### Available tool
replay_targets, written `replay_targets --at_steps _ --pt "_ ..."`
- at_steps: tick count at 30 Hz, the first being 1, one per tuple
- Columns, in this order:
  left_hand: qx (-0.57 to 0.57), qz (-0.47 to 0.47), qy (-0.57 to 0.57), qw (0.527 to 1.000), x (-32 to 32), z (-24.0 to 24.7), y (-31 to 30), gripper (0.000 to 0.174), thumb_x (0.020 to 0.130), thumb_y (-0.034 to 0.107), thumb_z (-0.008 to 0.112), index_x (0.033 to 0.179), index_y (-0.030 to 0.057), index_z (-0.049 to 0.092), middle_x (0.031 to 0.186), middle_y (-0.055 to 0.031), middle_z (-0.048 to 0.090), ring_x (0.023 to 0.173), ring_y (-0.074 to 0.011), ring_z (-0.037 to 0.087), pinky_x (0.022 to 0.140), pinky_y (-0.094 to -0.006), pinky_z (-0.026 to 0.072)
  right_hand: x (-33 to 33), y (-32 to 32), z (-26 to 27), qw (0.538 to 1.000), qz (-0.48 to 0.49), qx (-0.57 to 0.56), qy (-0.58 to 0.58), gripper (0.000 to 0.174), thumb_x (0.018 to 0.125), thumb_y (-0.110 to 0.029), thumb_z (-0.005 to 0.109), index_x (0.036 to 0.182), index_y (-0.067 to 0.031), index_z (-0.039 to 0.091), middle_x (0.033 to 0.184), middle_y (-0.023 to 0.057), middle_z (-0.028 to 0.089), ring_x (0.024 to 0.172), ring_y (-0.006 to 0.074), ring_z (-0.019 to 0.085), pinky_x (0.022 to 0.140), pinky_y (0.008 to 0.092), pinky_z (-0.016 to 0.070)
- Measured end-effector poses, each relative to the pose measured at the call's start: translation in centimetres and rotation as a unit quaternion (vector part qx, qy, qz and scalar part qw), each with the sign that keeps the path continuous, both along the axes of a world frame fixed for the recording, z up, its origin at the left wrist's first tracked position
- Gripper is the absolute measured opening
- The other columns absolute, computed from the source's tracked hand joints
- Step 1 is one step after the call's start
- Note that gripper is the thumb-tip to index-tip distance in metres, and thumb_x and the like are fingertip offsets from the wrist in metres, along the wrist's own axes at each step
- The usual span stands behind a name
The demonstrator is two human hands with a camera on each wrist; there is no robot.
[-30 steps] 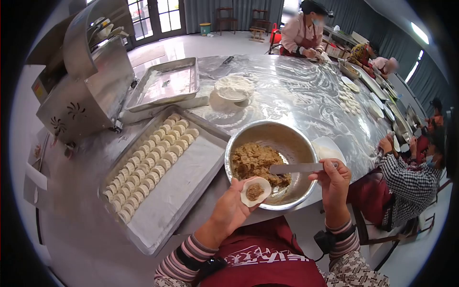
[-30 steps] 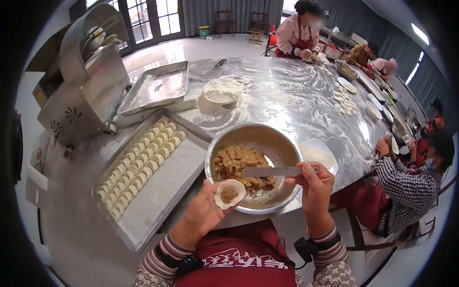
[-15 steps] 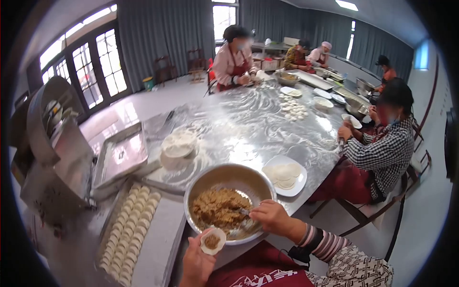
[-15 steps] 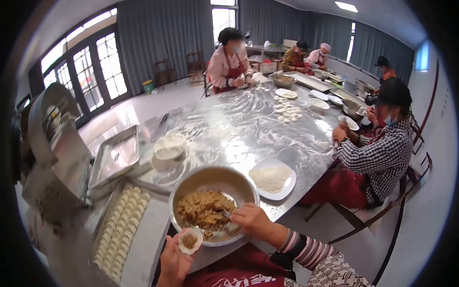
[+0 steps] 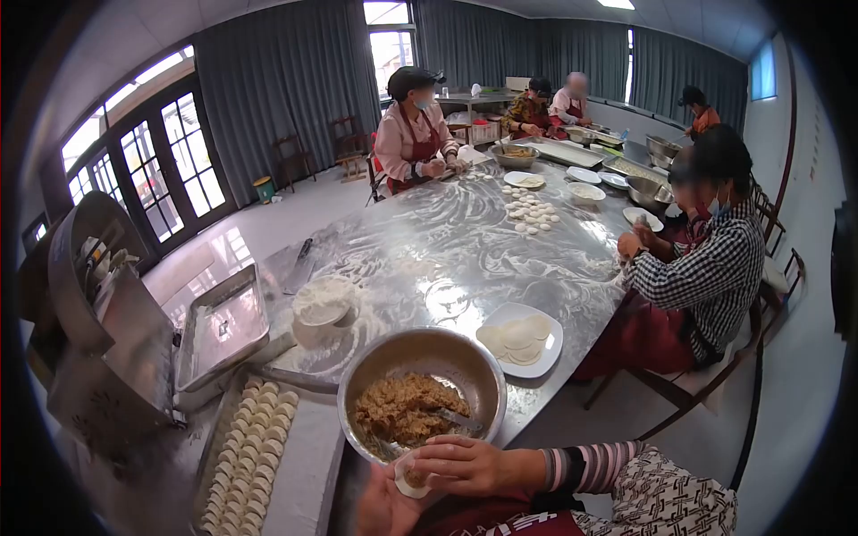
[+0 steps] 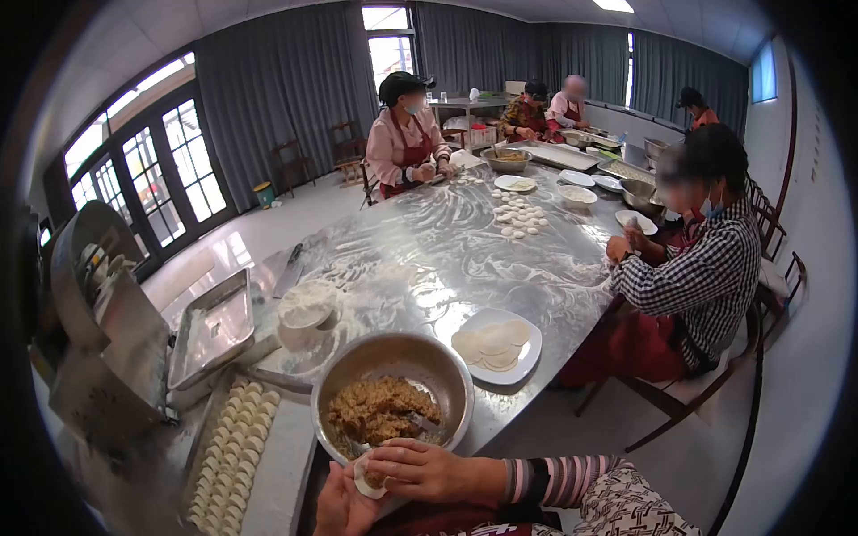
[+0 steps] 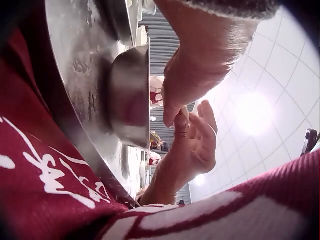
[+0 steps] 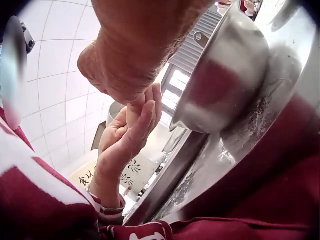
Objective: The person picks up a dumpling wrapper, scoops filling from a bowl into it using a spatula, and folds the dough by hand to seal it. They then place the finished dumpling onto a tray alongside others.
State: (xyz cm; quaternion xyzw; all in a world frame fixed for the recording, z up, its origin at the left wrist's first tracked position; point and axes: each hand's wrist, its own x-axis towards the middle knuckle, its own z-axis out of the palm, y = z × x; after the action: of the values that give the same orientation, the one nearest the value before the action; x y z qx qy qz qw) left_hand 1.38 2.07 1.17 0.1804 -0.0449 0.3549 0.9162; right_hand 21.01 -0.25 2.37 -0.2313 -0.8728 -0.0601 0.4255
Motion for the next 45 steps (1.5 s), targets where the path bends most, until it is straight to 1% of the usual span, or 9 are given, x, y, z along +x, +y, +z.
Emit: replay_targets --at_steps 5,9,14,19,23,25,26,34,45 --pt "0.079 0.038 0.177 0.98 -0.5 1.0 -0.8 0.045 0.102 0.031 0.04 0.133 -0.0018 0.044 0.129 -0.013 0.053 0.116 -0.0217 0.053 0.1 -0.0356 0.0428 -1.2 0.4 0.5 0.997 -0.027 -0.011 0.069 0.019 0.073 -0.01 0.066 0.089 -0.0008 0.063 0.12 0.0176 0.059 0.114 0.0348 0.056 0.094 0.047 0.0474" --pt "0.337 0.224 0.454 0.794 -0.2 0.6 -1.9 0.034 0.098 0.017 0.052 0.125 -0.0032 0.05 0.123 -0.0091 0.054 0.114 -0.017 0.053 0.097 -0.0288 0.0428 -2.4 1.4 -0.4 0.973 -0.045 -0.093 0.205 0.024 0.068 -0.006 0.073 0.09 -0.0042 0.065 0.119 0.0161 0.06 0.109 0.0342 0.058 0.088 0.0443 0.0501" --pt "0.229 0.219 0.459 0.83 0.0 2.6 -2.2 0.038 0.094 0.01 0.055 0.129 -0.0044 0.048 0.123 -0.0117 0.056 0.112 -0.0185 0.055 0.096 -0.0285 0.0446 -2.5 1.2 0.3 0.966 -0.047 -0.114 0.228 0.027 0.072 -0.007 0.075 0.097 -0.0046 0.065 0.112 0.0157 0.061 0.106 0.0314 0.059 0.084 0.0359 0.0506" --pt "0.252 0.303 0.454 0.799 0.0 4.1 -2.6 0.04 0.096 0.006 0.05 0.135 -0.0041 0.042 0.125 -0.0134 0.056 0.114 -0.0192 0.055 0.097 -0.0294 0.044 -1.9 0.9 -1.5 0.755 0.045 -0.56 0.337 0.035 0.085 -0.007 0.07 0.117 -0.0021 0.057 0.104 0.0046 0.064 0.094 0.0101 0.059 0.082 0.0254 0.0478" --pt "0.273 0.331 0.481 0.765 1.0 4.3 -2.9 0.04 0.094 0.005 0.053 0.132 -0.0039 0.045 0.115 -0.0125 0.062 0.104 -0.0194 0.06 0.091 -0.0286 0.0473 -2.2 0.8 -3.5 0.677 0.083 -0.631 0.369 0.03 0.086 -0.007 0.069 0.114 -0.0016 0.058 0.102 0.0013 0.065 0.094 0.0084 0.059 0.084 0.0248 0.0476" --pt "0.295 0.303 0.54 0.728 -0.6 0.3 -1.8 0.055 0.081 0.006 0.066 0.132 -0.0036 0.048 0.119 -0.0165 0.062 0.109 -0.0222 0.06 0.095 -0.0323 0.0457 -2.4 0.4 -2.6 0.738 0.053 -0.565 0.366 0.023 0.086 -0.006 0.067 0.108 -0.0008 0.061 0.099 0.0041 0.065 0.094 0.0098 0.06 0.083 0.0256 0.0495" --pt "0.343 0.295 0.592 0.667 -0.4 2.2 -2.0 0.053 0.081 0.009 0.068 0.13 -0.0018 0.051 0.118 -0.0165 0.062 0.109 -0.0218 0.06 0.094 -0.0322 0.0459 -2.7 0.2 -2.5 0.68 0.087 -0.601 0.411 0.025 0.086 -0.003 0.066 0.11 -0.0007 0.06 0.099 0.0047 0.065 0.095 0.0104 0.06 0.083 0.0255 0.05" --pt "0.288 0.293 0.521 0.748 -0.5 -0.3 -2.2 0.043 0.086 0.001 0.065 0.127 -0.0017 0.053 0.114 -0.0093 0.061 0.104 -0.014 0.059 0.09 -0.0262 0.0468 -2.5 0.9 -0.9 0.927 -0.024 -0.319 0.198 0.028 0.075 0.003 0.071 0.102 0.0001 0.062 0.091 0.0115 0.064 0.08 0.0176 0.065 0.067 0.0281 0.0513" --pt "0.254 0.323 0.529 0.743 -0.8 -0.8 -2.2 0.034 0.088 0.002 0.062 0.122 0.0004 0.055 0.107 -0.0064 0.064 0.098 -0.0114 0.059 0.085 -0.0245 0.048 -2.8 0.4 -0.5 0.91 -0.065 -0.37 0.174 0.022 0.077 0.0 0.072 0.099 -0.0001 0.065 0.082 0.0121 0.065 0.068 0.0207 0.064 0.06 0.0276 0.0497"
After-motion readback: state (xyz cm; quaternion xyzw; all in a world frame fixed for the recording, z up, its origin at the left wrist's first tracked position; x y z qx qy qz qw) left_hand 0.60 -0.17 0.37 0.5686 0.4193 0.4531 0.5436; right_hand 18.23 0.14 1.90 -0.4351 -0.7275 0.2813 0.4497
